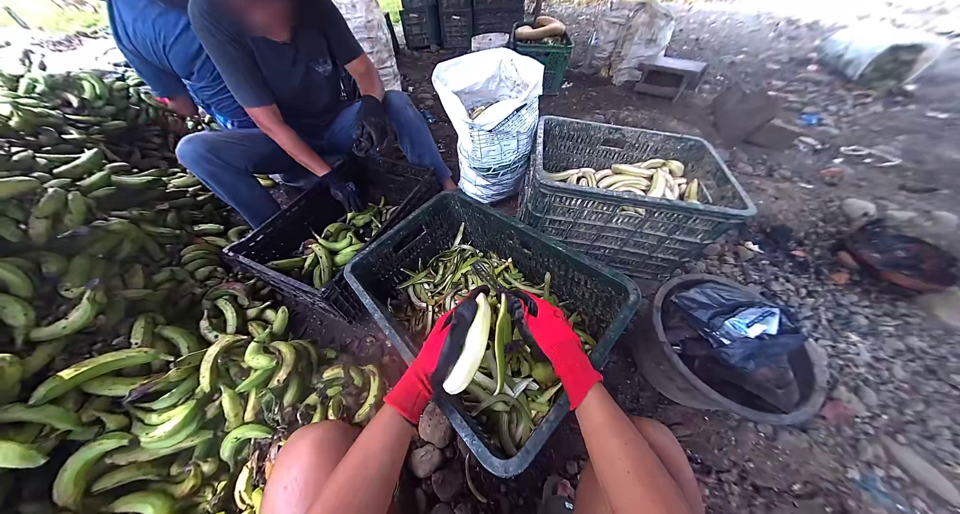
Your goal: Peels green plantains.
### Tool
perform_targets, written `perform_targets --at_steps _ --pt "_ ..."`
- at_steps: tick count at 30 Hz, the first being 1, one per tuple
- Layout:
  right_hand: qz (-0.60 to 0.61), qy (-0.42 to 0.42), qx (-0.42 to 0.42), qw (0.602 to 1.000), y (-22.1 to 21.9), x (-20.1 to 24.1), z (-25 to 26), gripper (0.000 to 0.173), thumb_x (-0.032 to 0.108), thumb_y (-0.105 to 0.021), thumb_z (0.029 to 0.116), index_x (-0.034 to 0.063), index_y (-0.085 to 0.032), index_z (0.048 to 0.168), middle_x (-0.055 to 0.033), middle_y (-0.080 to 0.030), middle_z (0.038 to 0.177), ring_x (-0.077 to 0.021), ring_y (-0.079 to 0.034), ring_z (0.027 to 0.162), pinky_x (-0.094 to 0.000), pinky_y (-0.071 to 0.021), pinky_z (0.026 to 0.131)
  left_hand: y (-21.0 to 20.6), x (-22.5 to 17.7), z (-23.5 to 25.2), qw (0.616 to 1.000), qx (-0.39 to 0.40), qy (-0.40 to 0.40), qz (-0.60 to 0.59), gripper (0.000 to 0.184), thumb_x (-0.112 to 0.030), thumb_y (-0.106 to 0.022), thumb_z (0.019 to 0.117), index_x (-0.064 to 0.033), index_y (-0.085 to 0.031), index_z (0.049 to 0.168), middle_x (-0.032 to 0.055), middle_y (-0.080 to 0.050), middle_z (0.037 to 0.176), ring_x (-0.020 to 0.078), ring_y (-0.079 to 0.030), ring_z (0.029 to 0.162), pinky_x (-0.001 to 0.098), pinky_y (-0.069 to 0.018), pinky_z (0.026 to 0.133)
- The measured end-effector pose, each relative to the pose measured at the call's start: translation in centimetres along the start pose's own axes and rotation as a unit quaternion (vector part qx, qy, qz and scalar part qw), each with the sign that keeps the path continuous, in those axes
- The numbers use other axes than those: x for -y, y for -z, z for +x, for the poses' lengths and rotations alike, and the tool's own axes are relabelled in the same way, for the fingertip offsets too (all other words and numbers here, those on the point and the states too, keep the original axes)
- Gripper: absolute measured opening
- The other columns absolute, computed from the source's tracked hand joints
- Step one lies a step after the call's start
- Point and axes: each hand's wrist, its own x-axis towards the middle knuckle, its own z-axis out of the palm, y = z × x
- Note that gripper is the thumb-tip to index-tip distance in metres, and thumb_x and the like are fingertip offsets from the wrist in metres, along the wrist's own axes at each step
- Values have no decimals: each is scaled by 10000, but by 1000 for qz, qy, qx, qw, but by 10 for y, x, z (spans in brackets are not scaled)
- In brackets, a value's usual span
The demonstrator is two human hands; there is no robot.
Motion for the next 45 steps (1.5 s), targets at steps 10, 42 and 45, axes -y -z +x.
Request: perform_targets --at_steps 10,42,45 --pt "-193 89 -44 976 -41 10 -81 559 415 -577 985 249 -532 1517 -243 -633 1327 -438 -568 1289 -723 -165 1183 20 6 14 934 -250 132 -217 318 -170 -279 1110 -2 -540 1041 63 -591 739 127 -607 629 269 -546 596" --pt "19 -20 -10 1000 -2 2 -1 512 451 -351 1108 155 -551 1475 -151 -646 1373 -293 -602 1291 -544 -424 1116 -11 -11 -2 991 -84 9 -108 379 -186 -289 1101 -15 -586 1266 36 -699 948 80 -668 792 250 -580 733" --pt "116 -6 -21 993 0 -2 -10 463 368 -390 1115 102 -542 1462 -159 -658 1302 -242 -662 1135 -454 -512 1006 0 -7 5 982 -91 49 -158 447 -319 -220 1099 -58 -524 1295 62 -674 808 127 -643 594 264 -561 518"
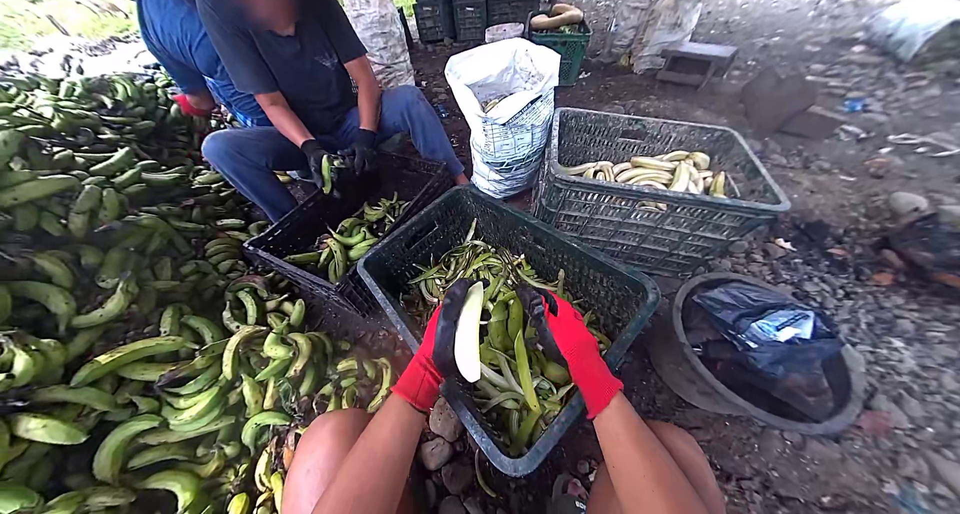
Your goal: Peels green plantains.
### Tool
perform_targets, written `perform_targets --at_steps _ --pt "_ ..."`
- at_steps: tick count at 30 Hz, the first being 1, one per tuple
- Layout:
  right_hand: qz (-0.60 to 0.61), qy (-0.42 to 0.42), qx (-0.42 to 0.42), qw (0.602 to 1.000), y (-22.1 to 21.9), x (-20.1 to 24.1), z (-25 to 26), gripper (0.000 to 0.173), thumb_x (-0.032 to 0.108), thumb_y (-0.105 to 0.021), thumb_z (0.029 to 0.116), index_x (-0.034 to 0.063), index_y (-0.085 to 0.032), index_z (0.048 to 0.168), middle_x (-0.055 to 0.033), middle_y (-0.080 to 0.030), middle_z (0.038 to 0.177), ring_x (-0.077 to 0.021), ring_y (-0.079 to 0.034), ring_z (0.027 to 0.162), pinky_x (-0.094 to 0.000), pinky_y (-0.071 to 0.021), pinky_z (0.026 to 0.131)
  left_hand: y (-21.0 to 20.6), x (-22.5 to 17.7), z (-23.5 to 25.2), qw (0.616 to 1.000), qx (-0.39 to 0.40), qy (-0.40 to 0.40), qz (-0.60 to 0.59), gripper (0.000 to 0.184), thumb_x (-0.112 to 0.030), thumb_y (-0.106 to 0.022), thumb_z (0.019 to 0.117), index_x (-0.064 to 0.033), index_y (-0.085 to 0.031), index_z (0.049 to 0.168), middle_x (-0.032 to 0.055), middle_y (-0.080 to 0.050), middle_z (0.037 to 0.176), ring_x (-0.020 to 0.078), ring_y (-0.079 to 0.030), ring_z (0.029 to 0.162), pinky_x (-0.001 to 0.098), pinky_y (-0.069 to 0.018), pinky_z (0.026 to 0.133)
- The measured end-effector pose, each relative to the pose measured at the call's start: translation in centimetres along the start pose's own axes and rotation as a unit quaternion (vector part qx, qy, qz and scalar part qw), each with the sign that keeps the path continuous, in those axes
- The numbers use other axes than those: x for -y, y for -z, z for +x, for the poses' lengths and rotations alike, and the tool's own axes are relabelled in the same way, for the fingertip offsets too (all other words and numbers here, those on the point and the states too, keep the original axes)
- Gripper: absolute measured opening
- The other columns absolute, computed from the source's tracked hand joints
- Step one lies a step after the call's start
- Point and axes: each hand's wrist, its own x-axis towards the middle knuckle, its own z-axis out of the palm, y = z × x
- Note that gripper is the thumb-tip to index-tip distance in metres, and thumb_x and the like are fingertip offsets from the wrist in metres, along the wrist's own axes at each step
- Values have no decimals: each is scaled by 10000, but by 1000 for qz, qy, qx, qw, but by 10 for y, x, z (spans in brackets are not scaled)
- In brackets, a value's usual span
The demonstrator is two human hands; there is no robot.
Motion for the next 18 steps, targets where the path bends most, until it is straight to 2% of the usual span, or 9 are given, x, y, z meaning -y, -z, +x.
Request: perform_targets --at_steps 3,4,6,9,11,13,15,17,18 --pt "107 53 -21 993 5 -12 -26 439 288 -450 1092 66 -538 1460 -99 -684 1259 -126 -677 1057 -318 -549 944 22 12 3 996 -64 68 11 417 -337 -290 1125 -48 -521 1318 84 -660 875 167 -656 664 319 -583 584" --pt "172 85 -39 981 8 -20 -35 418 261 -461 1081 29 -553 1416 -53 -693 1110 -69 -669 907 -248 -566 825 30 19 1 992 -78 98 11 384 -325 -307 1124 -50 -545 1247 76 -656 831 165 -654 648 321 -583 577" --pt "329 158 -56 929 23 -40 -47 402 251 -458 1079 -21 -555 1359 -1 -665 887 -59 -638 719 -219 -569 671 32 23 1 984 -78 152 52 331 -287 -332 1118 -52 -564 1137 55 -641 757 142 -642 610 299 -572 547" --pt "485 247 -84 835 64 -58 -59 401 377 -473 1081 49 -582 1286 16 -662 770 -87 -644 637 -248 -579 602 -13 -23 46 979 33 123 160 346 -300 -291 1120 -69 -546 1155 10 -603 810 95 -616 686 279 -554 626" --pt "530 269 -108 797 87 -69 -67 418 460 -455 1069 115 -634 1225 0 -670 782 -104 -656 665 -269 -590 623 -73 -76 93 986 72 52 139 429 -423 -239 1099 -128 -549 1086 -9 -622 775 85 -614 647 266 -544 581" --pt "543 257 -138 787 101 -85 -71 390 481 -431 1063 189 -667 1169 15 -662 756 -94 -645 639 -263 -578 592 -129 -123 128 991 59 -7 123 535 -578 -240 1057 -166 -529 1237 41 -673 894 138 -658 701 308 -581 611" --pt "545 257 -166 781 111 -101 -69 372 466 -423 1076 200 -651 1199 10 -672 751 -102 -657 630 -269 -588 592 -172 -148 136 977 -12 -45 210 631 -600 -332 1060 -135 -447 1471 174 -629 1216 274 -689 940 445 -608 774" --pt "526 262 -180 789 116 -114 -70 378 419 -370 1099 171 -625 1227 -2 -659 755 -117 -656 634 -287 -596 606 -180 -122 125 907 -1 -96 410 586 -523 -403 1070 -120 -421 1495 195 -614 1287 296 -681 1072 500 -595 871" --pt "524 262 -178 791 119 -118 -71 392 425 -371 1098 161 -629 1230 -6 -659 759 -120 -657 641 -290 -598 615 -171 -94 108 853 52 -114 506 588 -459 -469 1061 -93 -427 1520 213 -610 1337 326 -647 1166 537 -538 965"
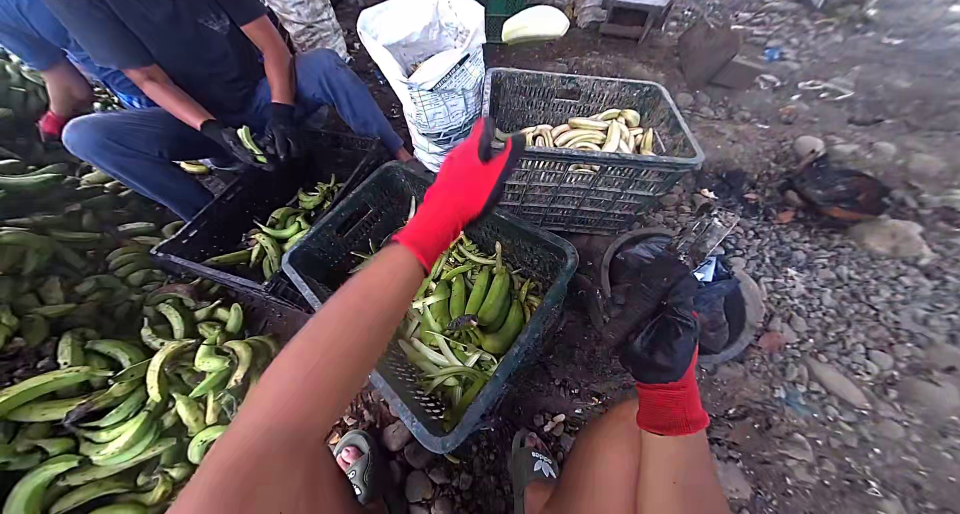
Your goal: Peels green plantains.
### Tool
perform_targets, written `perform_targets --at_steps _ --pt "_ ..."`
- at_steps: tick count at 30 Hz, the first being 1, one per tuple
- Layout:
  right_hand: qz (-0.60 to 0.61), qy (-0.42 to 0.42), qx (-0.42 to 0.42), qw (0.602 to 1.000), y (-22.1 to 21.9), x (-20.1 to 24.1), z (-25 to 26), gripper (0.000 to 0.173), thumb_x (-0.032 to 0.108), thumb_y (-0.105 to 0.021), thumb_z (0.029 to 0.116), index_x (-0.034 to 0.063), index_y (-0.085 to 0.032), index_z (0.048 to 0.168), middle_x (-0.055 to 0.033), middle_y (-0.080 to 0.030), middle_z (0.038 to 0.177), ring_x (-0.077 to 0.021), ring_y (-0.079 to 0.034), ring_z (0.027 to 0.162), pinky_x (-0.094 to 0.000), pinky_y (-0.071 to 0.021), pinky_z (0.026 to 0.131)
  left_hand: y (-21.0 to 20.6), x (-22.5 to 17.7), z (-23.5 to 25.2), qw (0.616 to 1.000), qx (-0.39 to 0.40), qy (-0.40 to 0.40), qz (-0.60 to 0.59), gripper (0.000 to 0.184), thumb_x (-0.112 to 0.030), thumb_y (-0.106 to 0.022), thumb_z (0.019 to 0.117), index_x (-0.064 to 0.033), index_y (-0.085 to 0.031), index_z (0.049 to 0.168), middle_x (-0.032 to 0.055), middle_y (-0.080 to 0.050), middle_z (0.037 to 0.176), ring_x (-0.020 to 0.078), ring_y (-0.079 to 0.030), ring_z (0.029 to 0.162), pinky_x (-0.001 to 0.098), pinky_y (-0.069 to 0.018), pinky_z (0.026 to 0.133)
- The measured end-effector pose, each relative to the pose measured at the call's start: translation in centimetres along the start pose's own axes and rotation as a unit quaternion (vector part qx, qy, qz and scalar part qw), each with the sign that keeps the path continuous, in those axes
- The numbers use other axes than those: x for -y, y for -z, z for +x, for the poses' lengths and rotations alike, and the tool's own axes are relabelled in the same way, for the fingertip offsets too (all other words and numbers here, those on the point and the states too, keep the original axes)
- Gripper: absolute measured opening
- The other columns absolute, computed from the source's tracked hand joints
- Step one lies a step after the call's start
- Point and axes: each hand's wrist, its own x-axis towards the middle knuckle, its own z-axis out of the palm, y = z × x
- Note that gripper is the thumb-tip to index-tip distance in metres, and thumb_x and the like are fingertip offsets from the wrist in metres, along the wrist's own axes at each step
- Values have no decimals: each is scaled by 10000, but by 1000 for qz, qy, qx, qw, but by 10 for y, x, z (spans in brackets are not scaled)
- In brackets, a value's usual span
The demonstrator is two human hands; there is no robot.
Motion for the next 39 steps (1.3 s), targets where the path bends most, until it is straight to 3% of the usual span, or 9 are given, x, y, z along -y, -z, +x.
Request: perform_targets --at_steps 6,10,14,18,25,29,33,36,39 --pt "-21 20 26 999 9 5 1 367 442 -414 1094 163 -627 1201 11 -646 757 -104 -644 639 -278 -587 626 -115 117 -101 755 469 -125 440 614 -268 -763 856 -167 -578 1433 183 -467 1540 479 -301 1466 749 -297 1050" --pt "22 7 12 1000 9 6 -5 382 439 -429 1089 138 -636 1203 -10 -663 754 -118 -658 636 -278 -590 613 -128 95 -122 850 359 126 365 461 -203 -371 1099 -2 -433 1510 252 -428 1537 412 -398 1435 561 -347 1145" --pt "32 12 -14 999 14 7 -2 385 438 -425 1088 120 -621 1182 -10 -656 757 -120 -650 634 -289 -591 616 -113 106 -113 857 356 -5 373 701 -273 -619 953 -24 -355 1553 316 -541 1375 497 -481 1315 648 -342 1092" --pt "21 -16 -33 999 12 7 -4 387 322 -326 1119 57 -573 1257 -18 -644 746 -117 -644 623 -278 -588 596 -98 108 -104 912 313 102 245 903 -365 -767 867 -116 -299 1598 242 -545 1425 409 -498 1349 579 -350 1145" --pt "15 -22 -4 1000 6 5 -9 391 288 -339 1115 16 -576 1266 -24 -666 757 -106 -659 616 -255 -593 583 -105 127 -110 977 172 126 -5 634 -266 -807 839 -37 -558 1375 143 -659 1254 221 -640 1146 432 -498 1029" --pt "-19 -29 -20 999 -4 5 -12 411 306 -340 1115 16 -571 1292 -28 -649 767 -123 -637 618 -278 -585 591 -106 139 -104 859 -40 157 -486 229 -146 -424 1079 -43 -574 1217 1 -584 673 127 -606 621 324 -574 674" --pt "-23 -34 2 999 -2 3 -15 433 355 -342 1111 45 -571 1308 -26 -662 771 -119 -649 626 -281 -595 601 -63 111 -100 734 -9 10 -679 298 -299 -405 1079 -122 -606 1207 4 -653 753 154 -660 709 398 -599 788" --pt "-62 -36 29 997 -3 4 -16 414 435 -402 1096 131 -596 1300 41 -680 804 -70 -650 646 -242 -589 602 -3 94 -103 774 -3 -107 -624 663 -537 -777 837 -139 -565 1324 73 -707 1120 217 -695 1032 453 -585 926" --pt "-121 -40 32 991 -7 -2 -15 396 383 -374 1100 114 -586 1297 71 -672 794 -43 -638 628 -220 -579 581 42 94 -112 863 -135 -63 -482 577 -338 -701 926 -60 -456 1368 49 -693 1078 132 -698 941 325 -601 842"
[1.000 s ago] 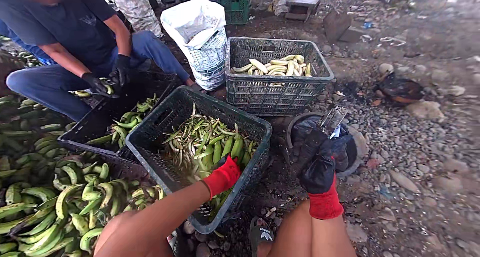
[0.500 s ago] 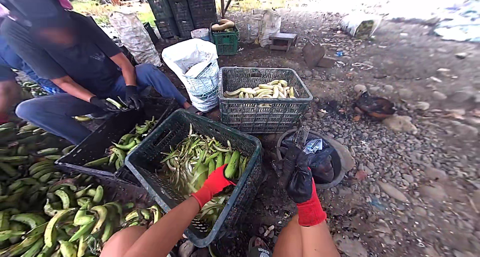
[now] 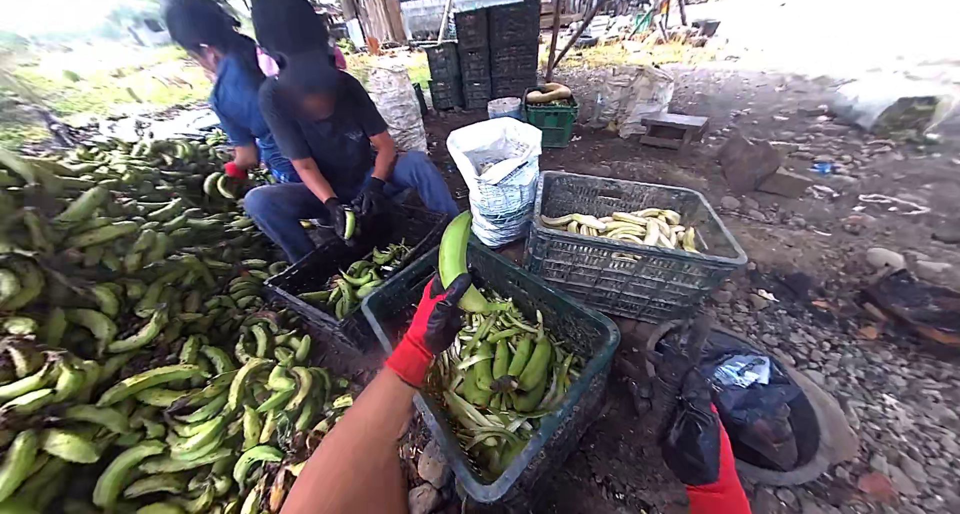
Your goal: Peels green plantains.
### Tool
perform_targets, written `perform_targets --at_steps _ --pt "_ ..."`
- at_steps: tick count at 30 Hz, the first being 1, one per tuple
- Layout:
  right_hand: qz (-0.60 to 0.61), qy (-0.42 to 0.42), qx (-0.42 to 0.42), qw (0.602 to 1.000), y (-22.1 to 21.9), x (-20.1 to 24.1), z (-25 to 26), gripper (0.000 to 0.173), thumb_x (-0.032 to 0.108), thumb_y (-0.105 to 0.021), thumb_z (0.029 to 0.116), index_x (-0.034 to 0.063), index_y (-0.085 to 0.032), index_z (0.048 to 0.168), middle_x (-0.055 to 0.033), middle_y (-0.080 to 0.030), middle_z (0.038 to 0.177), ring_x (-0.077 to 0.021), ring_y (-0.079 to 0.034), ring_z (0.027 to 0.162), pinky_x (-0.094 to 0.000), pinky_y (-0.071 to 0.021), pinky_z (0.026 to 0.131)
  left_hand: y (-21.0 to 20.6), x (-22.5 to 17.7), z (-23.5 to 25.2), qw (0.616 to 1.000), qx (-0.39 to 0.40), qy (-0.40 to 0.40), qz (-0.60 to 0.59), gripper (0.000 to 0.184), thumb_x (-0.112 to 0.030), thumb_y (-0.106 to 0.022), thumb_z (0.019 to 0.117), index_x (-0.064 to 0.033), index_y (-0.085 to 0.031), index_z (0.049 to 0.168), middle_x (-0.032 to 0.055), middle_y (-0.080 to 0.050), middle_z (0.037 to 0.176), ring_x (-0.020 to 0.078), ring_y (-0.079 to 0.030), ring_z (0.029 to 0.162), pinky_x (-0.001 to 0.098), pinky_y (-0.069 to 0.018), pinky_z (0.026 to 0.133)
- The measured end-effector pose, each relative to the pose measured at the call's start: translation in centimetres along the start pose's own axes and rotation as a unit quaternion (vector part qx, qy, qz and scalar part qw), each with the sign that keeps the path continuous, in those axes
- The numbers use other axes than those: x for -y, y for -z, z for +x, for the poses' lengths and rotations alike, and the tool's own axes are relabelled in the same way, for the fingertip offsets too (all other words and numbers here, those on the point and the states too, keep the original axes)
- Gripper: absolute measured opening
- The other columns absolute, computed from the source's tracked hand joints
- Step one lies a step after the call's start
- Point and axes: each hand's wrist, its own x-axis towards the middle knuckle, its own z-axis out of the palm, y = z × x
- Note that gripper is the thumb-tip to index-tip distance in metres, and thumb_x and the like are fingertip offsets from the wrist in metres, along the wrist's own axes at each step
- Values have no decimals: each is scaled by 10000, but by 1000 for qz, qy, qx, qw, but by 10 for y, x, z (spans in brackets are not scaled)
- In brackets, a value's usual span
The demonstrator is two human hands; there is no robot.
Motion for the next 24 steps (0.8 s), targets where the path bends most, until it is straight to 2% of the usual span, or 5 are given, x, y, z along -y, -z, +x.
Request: perform_targets --at_steps 2,6,9,12,24 --pt "-113 12 18 993 -6 -4 -2 508 503 -434 1065 77 -602 1285 57 -670 831 -47 -630 666 -229 -570 614 5 -4 5 992 -99 -5 78 532 -180 -666 956 -27 -475 1428 87 -694 1078 145 -695 901 320 -601 816" --pt "-351 21 139 926 -64 1 -25 586 420 -464 1039 -44 -580 1377 -112 -715 1193 -63 -676 1040 -273 -552 933 20 28 -7 979 -193 59 18 336 -225 -489 1080 -19 -541 1340 118 -668 992 181 -679 814 350 -604 736" --pt "-506 57 240 827 -112 -16 -36 550 419 -545 999 10 -635 1356 -183 -716 1225 -328 -666 1196 -572 -444 1102 25 50 -23 962 -244 101 -68 336 -265 -293 1125 -34 -533 1170 81 -614 822 158 -629 674 323 -566 621" --pt "-575 54 293 762 -146 -28 -34 555 451 -550 997 65 -629 1388 -195 -704 1244 -393 -634 1230 -625 -329 1173 32 60 -39 960 -249 128 -12 352 -195 -291 1124 19 -555 1217 105 -618 940 134 -624 797 305 -547 738" --pt "-589 45 317 742 -191 -39 -9 474 334 -537 1007 79 -630 1396 -177 -716 1239 -351 -643 1240 -594 -265 1215 40 58 -52 947 -240 176 -122 327 -253 -292 1121 -46 -511 1247 85 -592 925 139 -598 748 311 -538 675"
